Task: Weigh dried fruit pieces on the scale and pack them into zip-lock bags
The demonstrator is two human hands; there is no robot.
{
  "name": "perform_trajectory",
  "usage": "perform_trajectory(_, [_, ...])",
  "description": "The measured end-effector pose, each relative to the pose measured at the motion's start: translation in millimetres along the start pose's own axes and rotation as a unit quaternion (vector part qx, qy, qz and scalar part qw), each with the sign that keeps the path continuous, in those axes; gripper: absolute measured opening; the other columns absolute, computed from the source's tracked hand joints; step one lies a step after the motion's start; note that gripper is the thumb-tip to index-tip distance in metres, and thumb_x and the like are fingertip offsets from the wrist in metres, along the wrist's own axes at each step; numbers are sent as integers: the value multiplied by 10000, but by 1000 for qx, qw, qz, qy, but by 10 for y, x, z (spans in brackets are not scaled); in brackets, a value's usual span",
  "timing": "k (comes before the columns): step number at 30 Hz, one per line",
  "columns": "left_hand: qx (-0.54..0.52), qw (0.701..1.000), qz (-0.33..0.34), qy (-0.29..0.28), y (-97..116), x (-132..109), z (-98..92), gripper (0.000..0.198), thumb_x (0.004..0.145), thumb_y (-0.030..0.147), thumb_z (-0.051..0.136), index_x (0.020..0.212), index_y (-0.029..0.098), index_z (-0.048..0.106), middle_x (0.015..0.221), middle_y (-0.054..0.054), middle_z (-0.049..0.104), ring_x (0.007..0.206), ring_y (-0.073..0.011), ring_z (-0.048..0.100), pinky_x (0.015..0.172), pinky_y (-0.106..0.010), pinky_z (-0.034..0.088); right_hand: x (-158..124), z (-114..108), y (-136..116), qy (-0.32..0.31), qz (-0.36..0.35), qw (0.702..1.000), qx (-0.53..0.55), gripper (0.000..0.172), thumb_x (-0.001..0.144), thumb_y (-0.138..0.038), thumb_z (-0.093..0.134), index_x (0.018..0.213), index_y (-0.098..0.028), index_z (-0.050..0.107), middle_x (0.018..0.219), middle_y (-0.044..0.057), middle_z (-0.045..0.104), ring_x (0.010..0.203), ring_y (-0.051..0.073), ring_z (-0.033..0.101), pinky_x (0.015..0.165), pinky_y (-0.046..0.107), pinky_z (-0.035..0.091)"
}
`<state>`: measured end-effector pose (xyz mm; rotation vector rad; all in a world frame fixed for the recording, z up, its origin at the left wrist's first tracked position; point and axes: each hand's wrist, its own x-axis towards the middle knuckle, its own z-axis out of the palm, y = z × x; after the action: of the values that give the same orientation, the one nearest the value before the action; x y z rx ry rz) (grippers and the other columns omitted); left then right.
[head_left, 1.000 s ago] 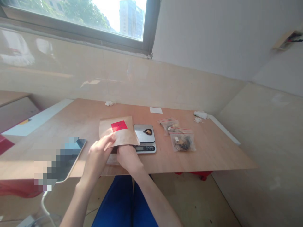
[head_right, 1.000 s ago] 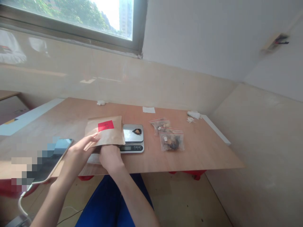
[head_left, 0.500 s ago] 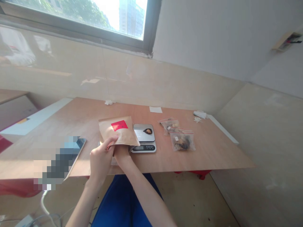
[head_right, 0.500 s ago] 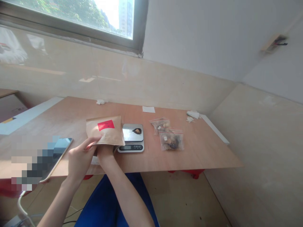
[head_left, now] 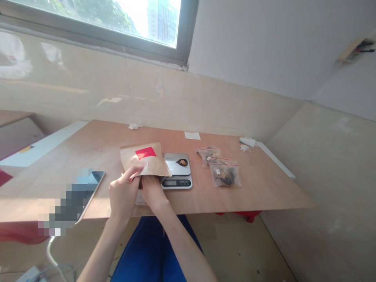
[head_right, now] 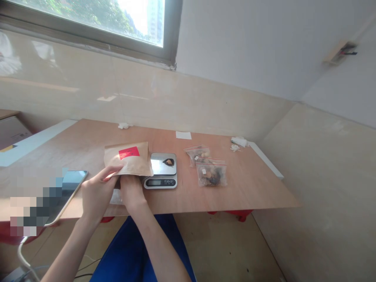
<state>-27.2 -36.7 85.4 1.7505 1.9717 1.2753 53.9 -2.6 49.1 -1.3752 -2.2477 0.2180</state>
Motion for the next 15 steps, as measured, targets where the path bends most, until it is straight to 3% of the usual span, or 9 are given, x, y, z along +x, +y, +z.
perform_trajectory(3, [1,1000,-7,0,7,-9,5,282,774,307,461,904,238,702,604,-13,643,606,-185,601,567,-247,374,3,-22,36,-28,-2,999,-19,406,862,-32,421,1265,-29,471,1295,179,531,1209,270,495,1063,361,355])
perform_trajectory(7, [11,1000,-18,-10,20,4,12,284,770,319,470,908,250,708,617,-17,648,621,-193,608,568,-253,378,-38,-53,104,9,2,1000,0,402,878,-96,444,1277,-50,466,1272,157,553,1173,246,519,1023,332,408])
perform_trajectory(12, [20,1000,-18,-15,60,15,27,284,770,320,479,934,264,705,631,-13,651,633,-194,617,568,-252,384,-112,-61,116,-24,21,999,-11,325,873,-72,410,1161,-91,558,1096,148,642,996,244,618,899,347,498])
perform_trajectory(15, [10,1000,-14,-13,72,20,17,277,767,292,476,924,261,703,628,-6,649,638,-185,618,571,-244,386,-166,-62,109,-2,2,1000,-12,367,860,-46,399,1204,-87,521,1125,155,622,1013,246,608,898,359,501])
